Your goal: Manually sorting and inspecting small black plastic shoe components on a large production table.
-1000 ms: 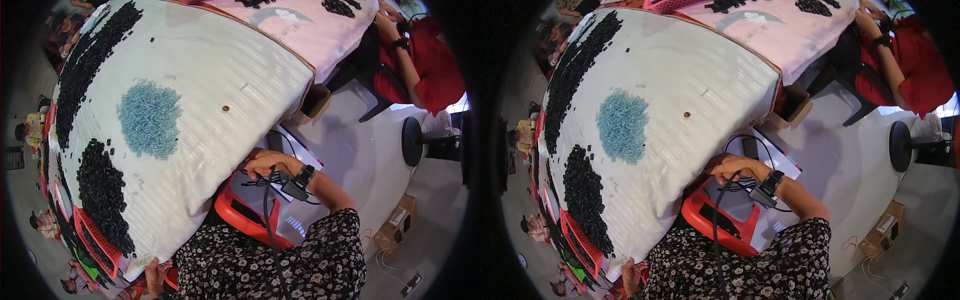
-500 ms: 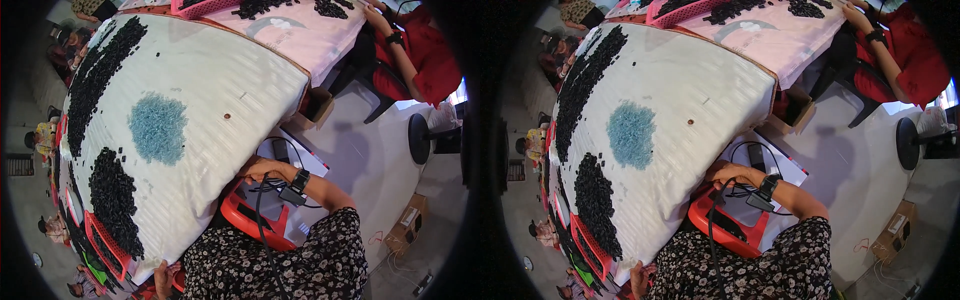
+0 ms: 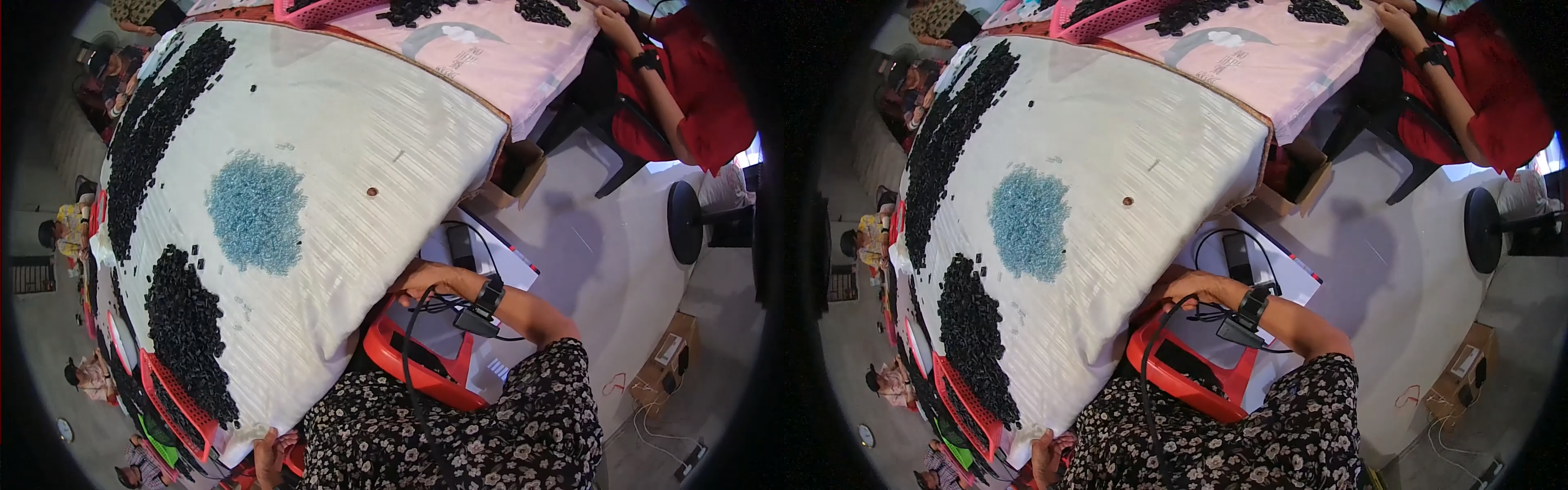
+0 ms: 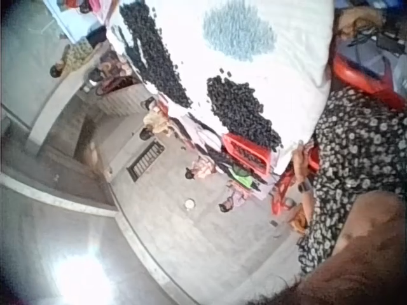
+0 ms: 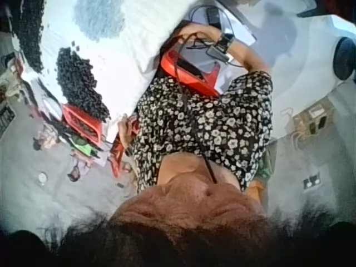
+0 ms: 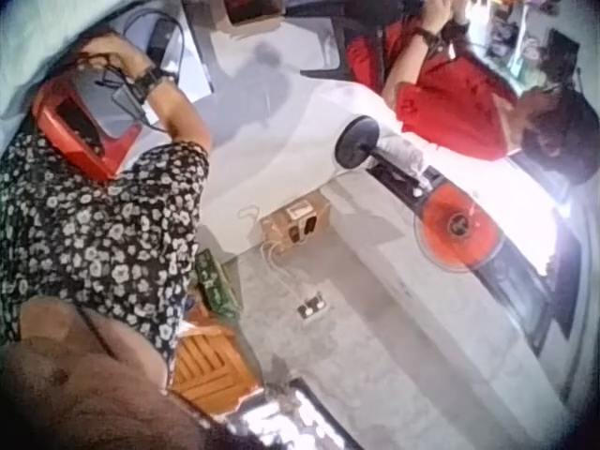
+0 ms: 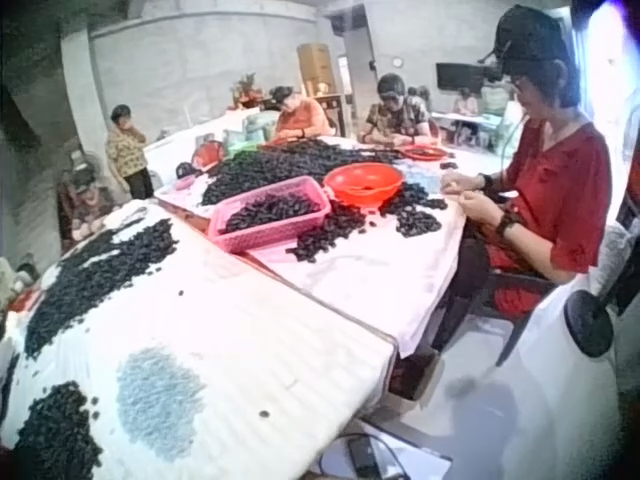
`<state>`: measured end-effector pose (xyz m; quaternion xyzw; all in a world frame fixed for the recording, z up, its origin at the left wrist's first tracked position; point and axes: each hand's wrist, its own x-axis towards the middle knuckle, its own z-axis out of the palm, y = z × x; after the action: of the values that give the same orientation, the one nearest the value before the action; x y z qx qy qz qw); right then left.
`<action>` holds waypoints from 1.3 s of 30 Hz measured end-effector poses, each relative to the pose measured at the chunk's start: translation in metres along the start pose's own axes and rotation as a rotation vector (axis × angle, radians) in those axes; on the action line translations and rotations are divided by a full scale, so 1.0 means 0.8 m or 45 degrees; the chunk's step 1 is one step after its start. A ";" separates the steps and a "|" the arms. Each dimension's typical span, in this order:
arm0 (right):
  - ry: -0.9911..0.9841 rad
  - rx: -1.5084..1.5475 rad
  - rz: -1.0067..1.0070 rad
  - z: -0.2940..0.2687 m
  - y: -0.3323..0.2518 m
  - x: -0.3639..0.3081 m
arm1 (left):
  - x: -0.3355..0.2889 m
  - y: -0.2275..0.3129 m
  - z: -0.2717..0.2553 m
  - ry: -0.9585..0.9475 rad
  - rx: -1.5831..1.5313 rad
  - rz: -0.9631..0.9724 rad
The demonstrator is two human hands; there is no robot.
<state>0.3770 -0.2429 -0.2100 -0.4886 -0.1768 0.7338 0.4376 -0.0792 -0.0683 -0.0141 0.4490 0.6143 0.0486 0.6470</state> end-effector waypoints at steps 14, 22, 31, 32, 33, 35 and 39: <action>0.292 0.257 -0.061 -0.012 -0.051 -0.076 | -0.003 0.007 0.000 0.022 0.013 -0.012; 0.174 0.013 -0.262 0.003 -0.040 -0.078 | -0.026 0.019 0.010 -0.262 0.150 0.057; 0.199 -0.665 -0.372 0.026 -0.077 -0.091 | -0.017 0.012 0.015 -0.097 -0.301 0.325; 0.276 -0.709 -0.363 0.054 -0.094 -0.103 | -0.016 0.015 0.017 -0.100 -0.265 0.413; 0.303 -1.082 -0.550 0.077 -0.113 -0.112 | -0.017 0.021 0.022 -0.110 -0.226 0.494; 0.327 -1.289 -0.952 0.125 -0.131 -0.114 | -0.019 0.031 0.030 -0.092 -0.200 0.504; 0.008 -1.603 -1.283 0.209 -0.162 -0.092 | -0.017 0.033 0.028 -0.178 -0.202 0.607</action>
<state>0.3021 -0.2024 -0.0025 -0.5071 -0.7550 0.2096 0.3589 -0.0508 -0.0729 0.0099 0.5311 0.4392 0.2167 0.6914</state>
